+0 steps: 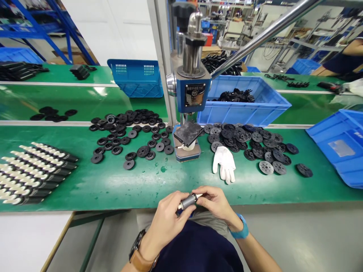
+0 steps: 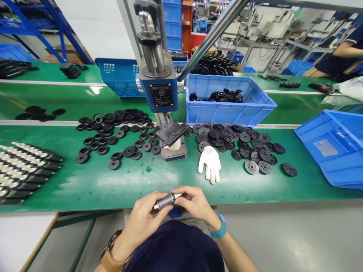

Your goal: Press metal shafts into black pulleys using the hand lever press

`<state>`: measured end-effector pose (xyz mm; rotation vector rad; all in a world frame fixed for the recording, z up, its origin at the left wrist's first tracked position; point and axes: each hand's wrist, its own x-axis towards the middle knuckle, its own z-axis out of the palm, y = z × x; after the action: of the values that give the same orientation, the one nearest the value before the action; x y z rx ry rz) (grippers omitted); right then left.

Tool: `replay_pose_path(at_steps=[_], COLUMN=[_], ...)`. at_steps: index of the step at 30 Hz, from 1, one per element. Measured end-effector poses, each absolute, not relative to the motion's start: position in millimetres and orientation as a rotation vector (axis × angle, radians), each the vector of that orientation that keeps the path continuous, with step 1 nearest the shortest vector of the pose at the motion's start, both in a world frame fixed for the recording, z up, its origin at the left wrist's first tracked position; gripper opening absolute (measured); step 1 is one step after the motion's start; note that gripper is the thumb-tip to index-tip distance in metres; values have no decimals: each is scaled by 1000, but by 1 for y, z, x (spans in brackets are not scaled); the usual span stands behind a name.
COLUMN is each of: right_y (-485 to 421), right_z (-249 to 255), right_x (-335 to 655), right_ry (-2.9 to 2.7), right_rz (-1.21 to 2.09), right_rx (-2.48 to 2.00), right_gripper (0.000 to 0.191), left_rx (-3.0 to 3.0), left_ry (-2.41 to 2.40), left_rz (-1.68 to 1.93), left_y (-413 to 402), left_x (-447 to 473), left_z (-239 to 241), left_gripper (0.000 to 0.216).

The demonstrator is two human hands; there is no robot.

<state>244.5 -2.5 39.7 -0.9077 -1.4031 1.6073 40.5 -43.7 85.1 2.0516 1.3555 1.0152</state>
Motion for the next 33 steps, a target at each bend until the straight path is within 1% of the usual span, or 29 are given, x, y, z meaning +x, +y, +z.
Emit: replay_pose_path(at_steps=[6, 15, 21, 24, 28, 33], right_y=[-2, 0, 2, 1, 1, 1], right_z=[44, 45, 49, 50, 52, 62], right_x=[246, 248, 250, 251, 250, 247], right_ry=[-1422, -1511, -1695, -1815, -1891, -1734], right_rz=[1624, 1599, 1477, 1387, 1282, 1201], right_rx=[-895, -900, -846, -805, -780, -875], right_gripper=[30, 31, 21, 23, 24, 31], left_rx=[2134, 2274, 2294, 2283, 2231, 2127], left_ry=[1318, 1275, 1283, 1310, 1297, 1270], left_rz=[964, 908, 868, 855, 935, 1126], left_y=[-47, -47, -52, -54, -51, -45], left_x=[38, 35, 36, 37, 37, 37], left_z=[83, 80, 82, 80, 79, 79], left_gripper=[14, 20, 17, 14, 14, 20])
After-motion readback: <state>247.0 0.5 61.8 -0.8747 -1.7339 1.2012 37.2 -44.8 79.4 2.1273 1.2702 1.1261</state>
